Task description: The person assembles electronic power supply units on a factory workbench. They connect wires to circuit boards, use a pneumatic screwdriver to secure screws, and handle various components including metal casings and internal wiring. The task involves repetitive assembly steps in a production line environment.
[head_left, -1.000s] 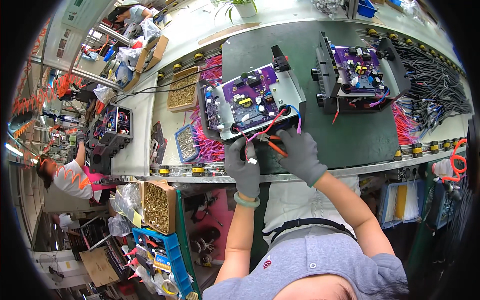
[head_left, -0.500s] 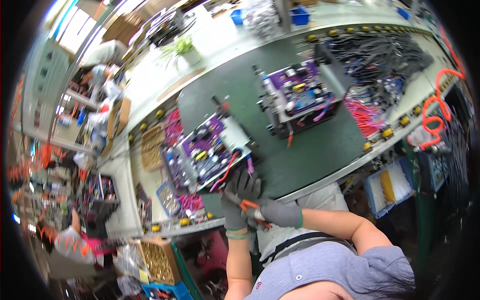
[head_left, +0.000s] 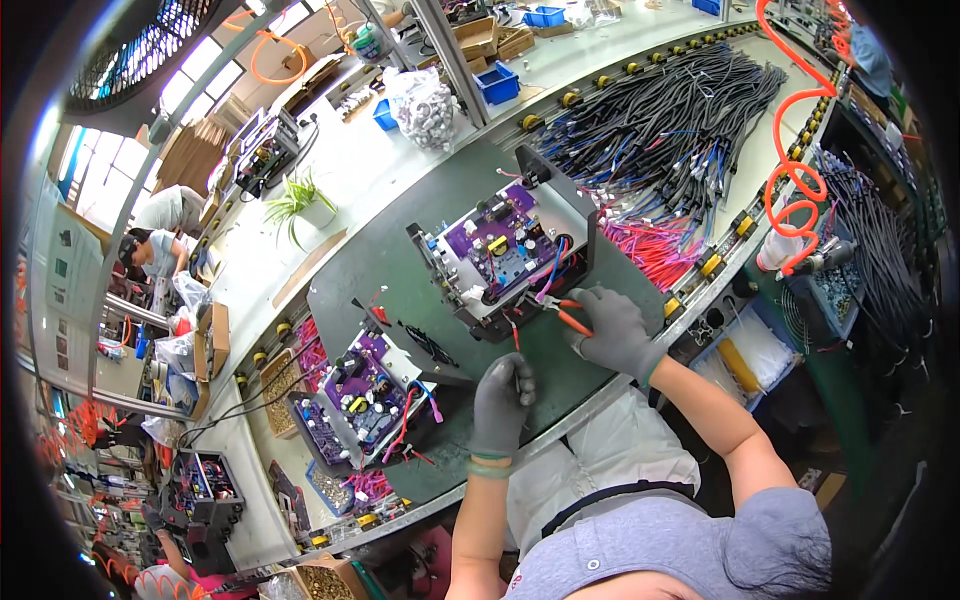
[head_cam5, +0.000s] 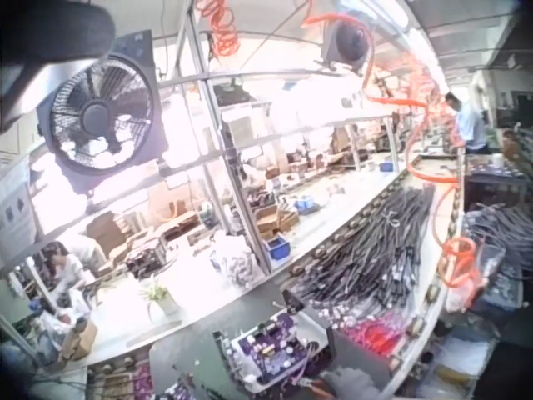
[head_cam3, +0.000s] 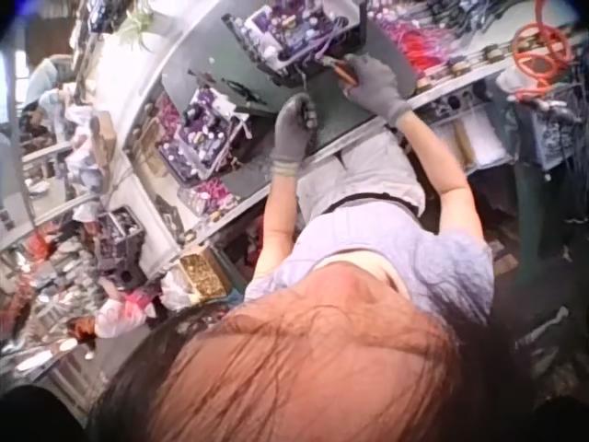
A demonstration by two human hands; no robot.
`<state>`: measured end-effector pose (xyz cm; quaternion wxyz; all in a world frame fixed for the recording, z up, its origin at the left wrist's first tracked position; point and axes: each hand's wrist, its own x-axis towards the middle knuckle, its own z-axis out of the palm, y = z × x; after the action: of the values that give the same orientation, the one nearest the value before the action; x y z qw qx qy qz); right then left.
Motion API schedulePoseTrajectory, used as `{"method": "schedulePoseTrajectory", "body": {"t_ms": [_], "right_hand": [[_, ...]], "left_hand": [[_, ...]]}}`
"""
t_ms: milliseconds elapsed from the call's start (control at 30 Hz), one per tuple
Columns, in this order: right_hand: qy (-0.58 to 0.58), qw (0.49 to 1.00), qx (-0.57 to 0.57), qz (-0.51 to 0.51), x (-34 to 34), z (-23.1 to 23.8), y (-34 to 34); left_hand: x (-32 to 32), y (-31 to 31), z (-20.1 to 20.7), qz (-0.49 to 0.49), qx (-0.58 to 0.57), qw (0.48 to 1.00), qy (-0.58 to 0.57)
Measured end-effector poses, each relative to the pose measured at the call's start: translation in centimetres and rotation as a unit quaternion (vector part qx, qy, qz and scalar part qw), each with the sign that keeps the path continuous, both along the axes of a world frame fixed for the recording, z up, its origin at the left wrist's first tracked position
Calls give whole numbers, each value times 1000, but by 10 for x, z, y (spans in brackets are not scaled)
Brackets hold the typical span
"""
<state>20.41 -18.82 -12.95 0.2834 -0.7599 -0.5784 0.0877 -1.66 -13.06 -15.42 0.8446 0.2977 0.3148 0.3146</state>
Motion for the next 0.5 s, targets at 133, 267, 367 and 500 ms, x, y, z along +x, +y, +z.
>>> {"method": "schedulePoseTrajectory", "body": {"t_ms": [133,267,367,500], "right_hand": [[-17,999,-27,14,-8,0,2],[172,982,-62,48,-9,-9,3],[496,852,-155,68,-10,-1,-5],[589,804,-86,8,-3,-12,-44]], "left_hand": [[2,-1,3,-1,-12,1000,2],[-1,6,16,53,12,998,37],[-10,13,20,72,45,995,49],[-33,-6,18,17,129,985,110]]}}
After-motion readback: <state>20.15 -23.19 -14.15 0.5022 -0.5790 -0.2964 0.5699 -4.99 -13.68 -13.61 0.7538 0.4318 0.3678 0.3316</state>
